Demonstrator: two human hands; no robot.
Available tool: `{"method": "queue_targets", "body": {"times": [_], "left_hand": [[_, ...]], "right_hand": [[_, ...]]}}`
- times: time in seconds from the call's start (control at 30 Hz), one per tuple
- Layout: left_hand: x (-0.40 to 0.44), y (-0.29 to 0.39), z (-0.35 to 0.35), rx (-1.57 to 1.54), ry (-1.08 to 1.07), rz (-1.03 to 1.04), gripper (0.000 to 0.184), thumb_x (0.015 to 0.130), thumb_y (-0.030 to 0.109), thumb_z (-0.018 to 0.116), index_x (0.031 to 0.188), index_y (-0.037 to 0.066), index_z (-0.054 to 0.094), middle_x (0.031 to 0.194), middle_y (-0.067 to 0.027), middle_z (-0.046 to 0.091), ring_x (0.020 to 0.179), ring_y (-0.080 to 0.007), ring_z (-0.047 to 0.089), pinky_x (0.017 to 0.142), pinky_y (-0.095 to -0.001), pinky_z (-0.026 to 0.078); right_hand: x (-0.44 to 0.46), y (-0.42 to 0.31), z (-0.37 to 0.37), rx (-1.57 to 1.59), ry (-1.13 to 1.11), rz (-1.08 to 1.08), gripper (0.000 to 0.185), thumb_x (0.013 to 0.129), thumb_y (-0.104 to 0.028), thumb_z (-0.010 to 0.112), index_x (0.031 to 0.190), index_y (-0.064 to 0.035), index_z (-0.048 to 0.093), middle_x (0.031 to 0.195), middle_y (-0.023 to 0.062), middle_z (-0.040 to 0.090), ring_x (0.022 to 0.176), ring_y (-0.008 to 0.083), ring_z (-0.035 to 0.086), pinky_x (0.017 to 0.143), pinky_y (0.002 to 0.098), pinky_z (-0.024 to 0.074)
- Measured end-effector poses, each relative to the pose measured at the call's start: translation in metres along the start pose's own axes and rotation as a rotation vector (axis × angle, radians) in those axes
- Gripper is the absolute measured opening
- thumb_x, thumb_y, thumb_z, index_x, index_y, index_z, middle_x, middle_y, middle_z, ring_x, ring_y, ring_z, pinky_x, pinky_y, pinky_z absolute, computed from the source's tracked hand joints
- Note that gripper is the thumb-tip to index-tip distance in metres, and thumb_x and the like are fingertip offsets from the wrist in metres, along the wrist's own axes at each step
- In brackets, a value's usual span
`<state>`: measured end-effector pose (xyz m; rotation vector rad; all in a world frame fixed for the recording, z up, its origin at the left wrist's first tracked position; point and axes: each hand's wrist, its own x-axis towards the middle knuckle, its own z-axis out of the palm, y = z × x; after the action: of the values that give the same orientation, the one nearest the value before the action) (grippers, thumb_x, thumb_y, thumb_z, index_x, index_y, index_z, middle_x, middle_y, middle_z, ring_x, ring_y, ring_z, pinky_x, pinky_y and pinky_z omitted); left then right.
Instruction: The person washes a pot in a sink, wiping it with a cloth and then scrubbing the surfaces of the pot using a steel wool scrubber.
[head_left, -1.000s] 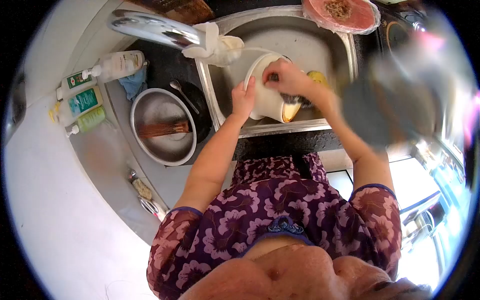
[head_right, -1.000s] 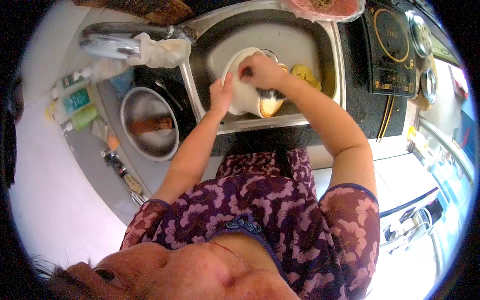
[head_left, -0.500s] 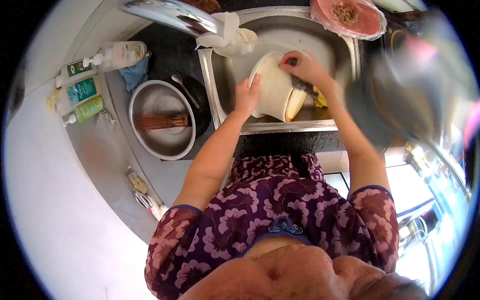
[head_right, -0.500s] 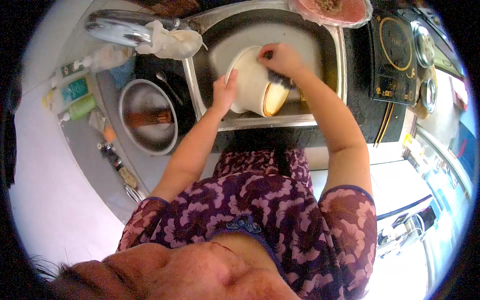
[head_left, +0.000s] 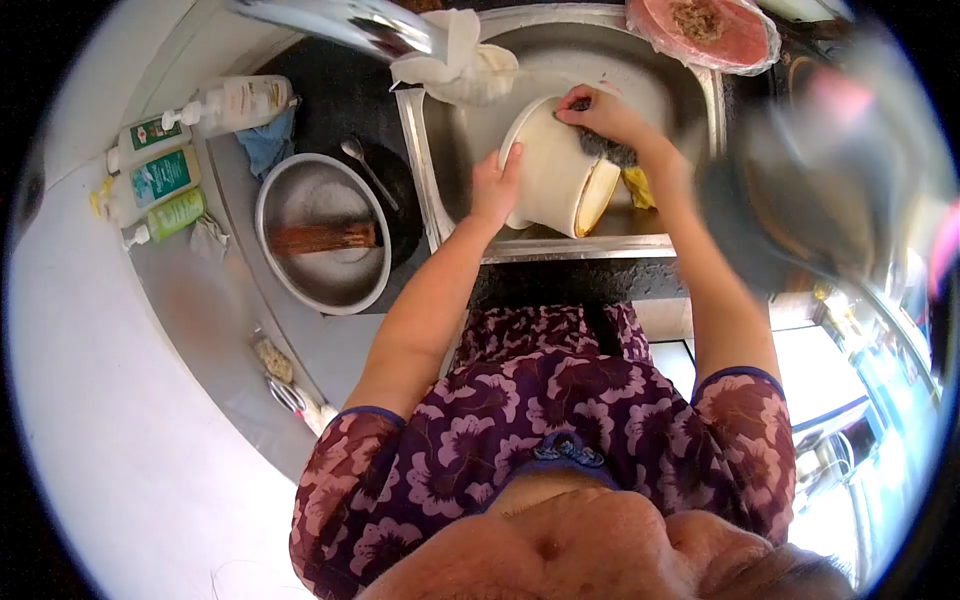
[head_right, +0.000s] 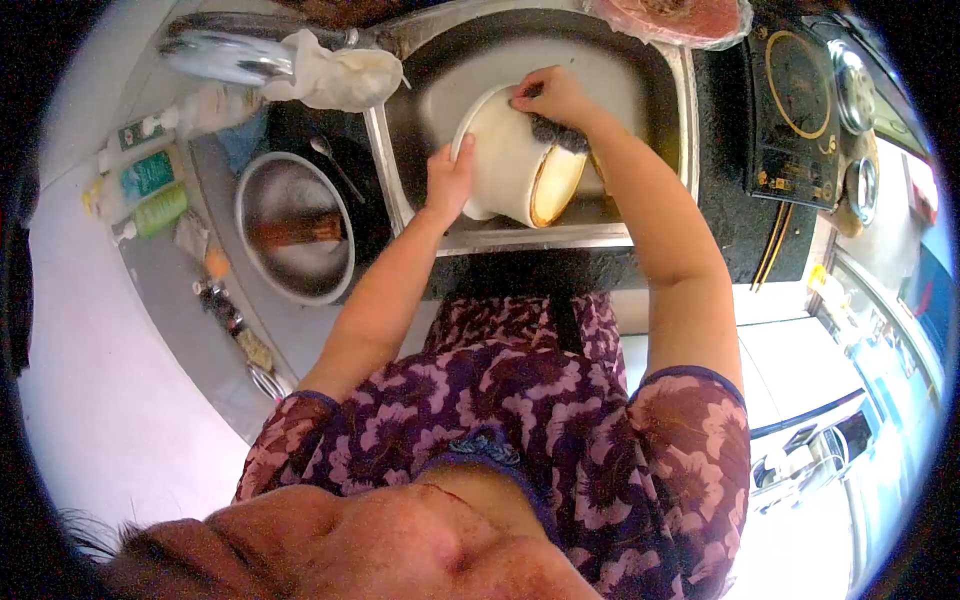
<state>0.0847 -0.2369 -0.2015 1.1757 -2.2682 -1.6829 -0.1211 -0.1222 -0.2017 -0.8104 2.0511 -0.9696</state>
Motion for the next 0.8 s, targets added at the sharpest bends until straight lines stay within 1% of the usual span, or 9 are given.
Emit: {"method": "queue_targets", "body": {"times": [0.1, 0.17, 0.33, 0.43, 0.47, 0.57, 0.6, 0.73, 0.8], "left_hand": [[0.004, -0.012, 0.004, -0.034, 0.006, 0.026, 0.049, 0.098, 0.042, 0.050, 0.094, -0.004, 0.065, 0.072, -0.0070, 0.063, 0.068, -0.0141, 0.055, 0.066, -0.0329, 0.047], [0.003, -0.015, 0.002, -0.061, -0.027, 0.006, 0.052, 0.100, 0.043, 0.046, 0.096, -0.005, 0.065, 0.075, -0.0063, 0.063, 0.070, -0.0136, 0.055, 0.068, -0.0321, 0.047], [0.003, -0.011, 0.001, -0.105, -0.041, 0.037, 0.052, 0.100, 0.043, 0.044, 0.089, -0.004, 0.063, 0.073, -0.0144, 0.064, 0.066, -0.0219, 0.054, 0.068, -0.0383, 0.046], [0.004, -0.009, -0.001, -0.083, -0.023, 0.029, 0.054, 0.101, 0.043, 0.041, 0.087, -0.005, 0.061, 0.071, -0.0149, 0.061, 0.066, -0.0237, 0.052, 0.069, -0.0393, 0.045], [0.005, -0.008, -0.001, -0.071, -0.032, 0.026, 0.055, 0.101, 0.043, 0.041, 0.087, -0.005, 0.061, 0.072, -0.0154, 0.061, 0.067, -0.0240, 0.053, 0.070, -0.0395, 0.045], [0.004, -0.008, -0.001, -0.031, -0.041, 0.023, 0.056, 0.101, 0.043, 0.039, 0.089, -0.006, 0.061, 0.073, -0.0164, 0.061, 0.068, -0.0242, 0.055, 0.071, -0.0394, 0.046], [0.003, -0.008, 0.001, -0.017, -0.032, 0.030, 0.056, 0.101, 0.043, 0.038, 0.090, -0.007, 0.061, 0.074, -0.0166, 0.062, 0.069, -0.0237, 0.055, 0.071, -0.0391, 0.046], [0.005, -0.012, -0.002, -0.103, -0.061, -0.079, 0.057, 0.102, 0.044, 0.037, 0.089, -0.007, 0.062, 0.073, -0.0162, 0.062, 0.069, -0.0221, 0.056, 0.071, -0.0384, 0.046], [0.006, -0.008, -0.001, -0.152, -0.032, 0.034, 0.058, 0.102, 0.044, 0.036, 0.088, -0.006, 0.062, 0.071, -0.0150, 0.061, 0.068, -0.0212, 0.056, 0.070, -0.0378, 0.046]], "right_hand": [[-0.004, -0.010, 0.014, -0.080, 0.013, -0.035, 0.020, 0.072, -0.018, 0.074, 0.089, -0.0087, 0.073, 0.087, 0.0116, 0.071, 0.082, 0.0261, 0.068, 0.076, 0.0364, 0.0535], [-0.021, -0.046, 0.035, -0.105, 0.000, -0.324, 0.022, 0.070, -0.018, 0.075, 0.089, -0.0076, 0.070, 0.087, 0.0120, 0.071, 0.080, 0.0310, 0.068, 0.077, 0.0397, 0.0538], [0.007, -0.015, 0.026, -0.062, 0.151, -0.080, 0.017, 0.071, -0.016, 0.072, 0.086, -0.0083, 0.069, 0.084, 0.0160, 0.069, 0.081, 0.0328, 0.067, 0.077, 0.0410, 0.0530], [-0.026, -0.061, 0.044, -0.256, -0.018, -0.246, 0.019, 0.070, -0.018, 0.072, 0.086, -0.0084, 0.069, 0.084, 0.0167, 0.069, 0.079, 0.0324, 0.067, 0.077, 0.0409, 0.0528], [-0.035, -0.063, 0.054, -0.222, 0.037, -0.370, 0.018, 0.070, -0.018, 0.072, 0.085, -0.0090, 0.070, 0.082, 0.0160, 0.069, 0.078, 0.0325, 0.067, 0.076, 0.0405, 0.0529], [-0.003, -0.024, 0.037, -0.154, 0.194, -0.172, 0.017, 0.070, -0.018, 0.071, 0.084, -0.0089, 0.070, 0.081, 0.0155, 0.069, 0.077, 0.0329, 0.067, 0.074, 0.0403, 0.0531], [0.004, -0.018, 0.021, -0.032, 0.186, 0.013, 0.017, 0.070, -0.017, 0.070, 0.085, -0.0094, 0.070, 0.083, 0.0154, 0.069, 0.078, 0.0332, 0.066, 0.073, 0.0420, 0.0533], [-0.016, -0.046, 0.046, -0.244, 0.116, -0.192, 0.016, 0.072, -0.017, 0.068, 0.086, -0.0115, 0.070, 0.082, 0.0145, 0.068, 0.077, 0.0333, 0.066, 0.072, 0.0436, 0.0533], [-0.034, -0.055, 0.064, -0.293, 0.067, -0.380, 0.015, 0.072, -0.018, 0.068, 0.085, -0.0109, 0.070, 0.081, 0.0153, 0.068, 0.078, 0.0332, 0.067, 0.072, 0.0434, 0.0532]]}}
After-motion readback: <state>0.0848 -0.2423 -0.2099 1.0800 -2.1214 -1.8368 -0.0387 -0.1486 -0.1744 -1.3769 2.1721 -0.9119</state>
